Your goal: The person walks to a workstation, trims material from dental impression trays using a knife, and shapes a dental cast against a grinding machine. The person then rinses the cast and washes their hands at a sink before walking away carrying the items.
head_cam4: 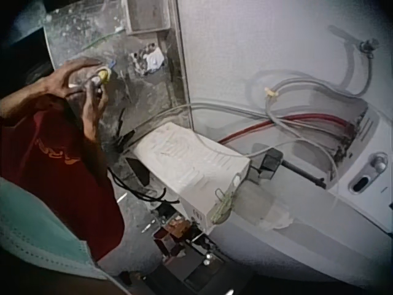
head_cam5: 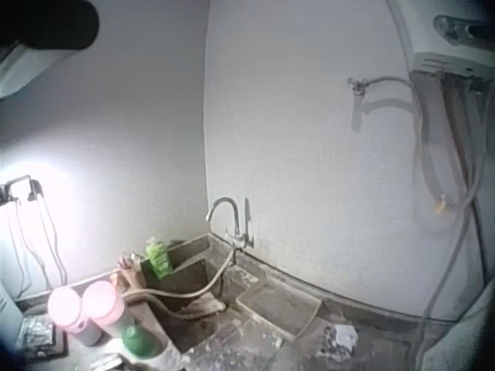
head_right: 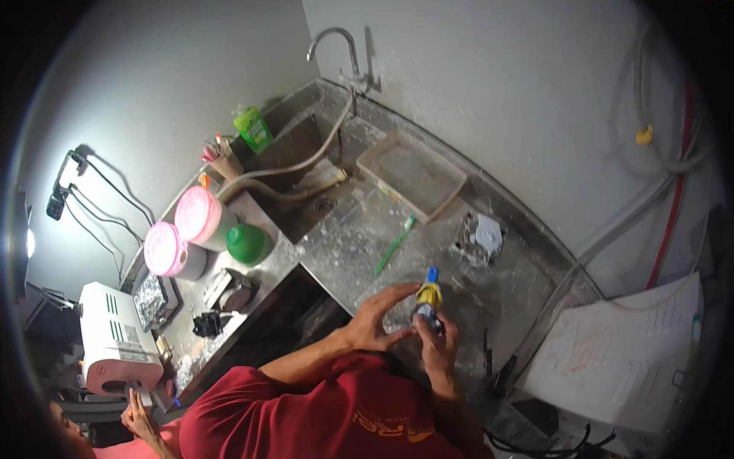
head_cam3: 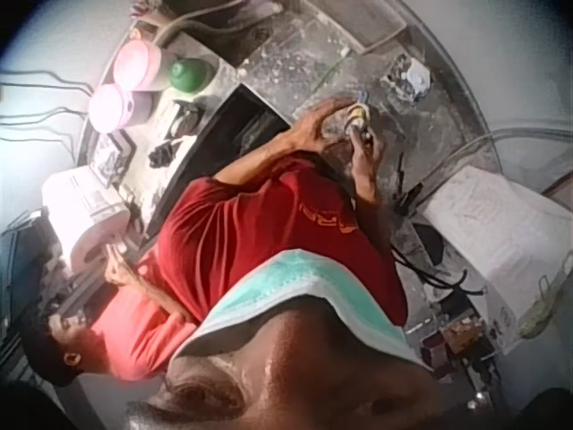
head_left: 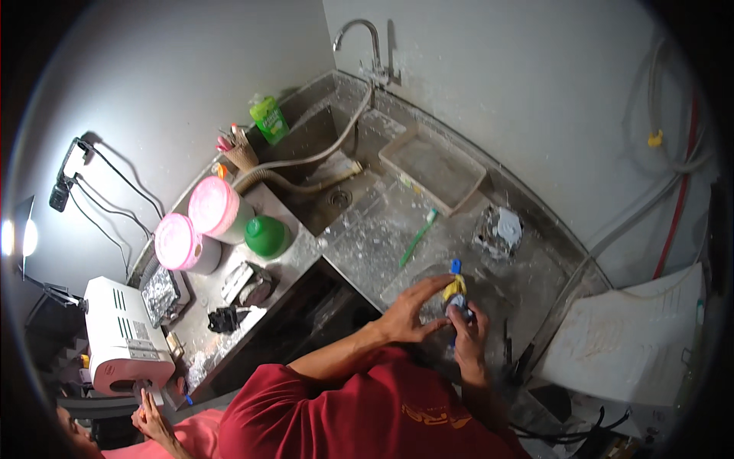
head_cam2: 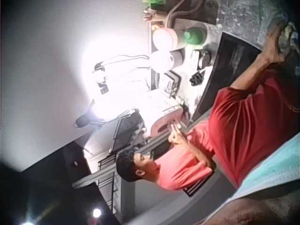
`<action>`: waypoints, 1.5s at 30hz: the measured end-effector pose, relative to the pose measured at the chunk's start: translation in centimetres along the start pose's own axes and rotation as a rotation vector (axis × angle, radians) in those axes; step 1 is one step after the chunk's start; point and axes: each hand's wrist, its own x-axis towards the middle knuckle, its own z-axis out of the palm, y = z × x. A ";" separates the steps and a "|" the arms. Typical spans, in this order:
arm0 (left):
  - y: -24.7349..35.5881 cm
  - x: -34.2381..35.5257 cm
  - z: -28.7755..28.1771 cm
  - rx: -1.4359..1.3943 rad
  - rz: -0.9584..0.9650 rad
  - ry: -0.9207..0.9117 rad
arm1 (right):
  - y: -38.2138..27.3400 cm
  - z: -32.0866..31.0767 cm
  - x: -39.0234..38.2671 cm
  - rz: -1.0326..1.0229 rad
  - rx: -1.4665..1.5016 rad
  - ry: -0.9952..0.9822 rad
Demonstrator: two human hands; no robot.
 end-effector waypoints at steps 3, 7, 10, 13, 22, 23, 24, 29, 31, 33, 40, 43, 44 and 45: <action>-5.1 5.8 -6.5 0.109 0.004 0.178 | 0.7 0.7 1.0 0.279 0.115 0.141; -15.7 18.5 -17.1 -0.206 -0.217 0.613 | 0.4 1.8 2.3 0.273 0.010 0.187; -23.0 28.1 -23.7 0.057 -0.309 0.724 | 0.6 2.2 3.1 0.308 -0.123 0.101; -27.6 35.8 -26.7 0.198 -0.236 0.764 | 1.9 2.7 3.7 0.417 -0.093 0.182; -32.6 45.4 -28.7 0.324 -0.425 0.887 | 1.7 6.2 3.3 0.447 -0.266 0.429; -32.8 45.4 -28.9 0.295 -0.472 0.897 | 0.8 6.1 3.2 0.595 -0.620 0.319; -32.9 45.2 -29.0 0.309 -0.435 0.887 | 0.3 6.1 3.3 0.735 -0.975 0.195; -32.6 44.1 -29.5 0.281 -0.334 0.903 | 1.1 5.1 4.1 0.684 -1.036 0.213; -32.5 43.6 -29.4 0.215 -0.267 0.938 | 2.5 4.8 4.1 0.329 -1.185 0.151; -32.8 43.3 -29.3 0.152 -0.256 0.942 | 3.6 5.0 4.1 -0.452 -1.298 -0.010; -34.2 43.5 -29.5 0.055 -0.229 0.902 | 1.6 9.7 4.8 0.367 -0.062 0.417; -34.0 42.4 -28.5 0.016 -0.309 0.955 | 0.1 11.9 5.0 0.331 -0.044 0.304; -33.8 41.8 -27.9 -0.042 -0.352 1.032 | -0.2 12.6 5.1 0.339 -0.060 0.329; -33.5 41.1 -27.2 -0.121 -0.461 1.054 | -0.3 13.1 5.1 0.380 -0.028 0.374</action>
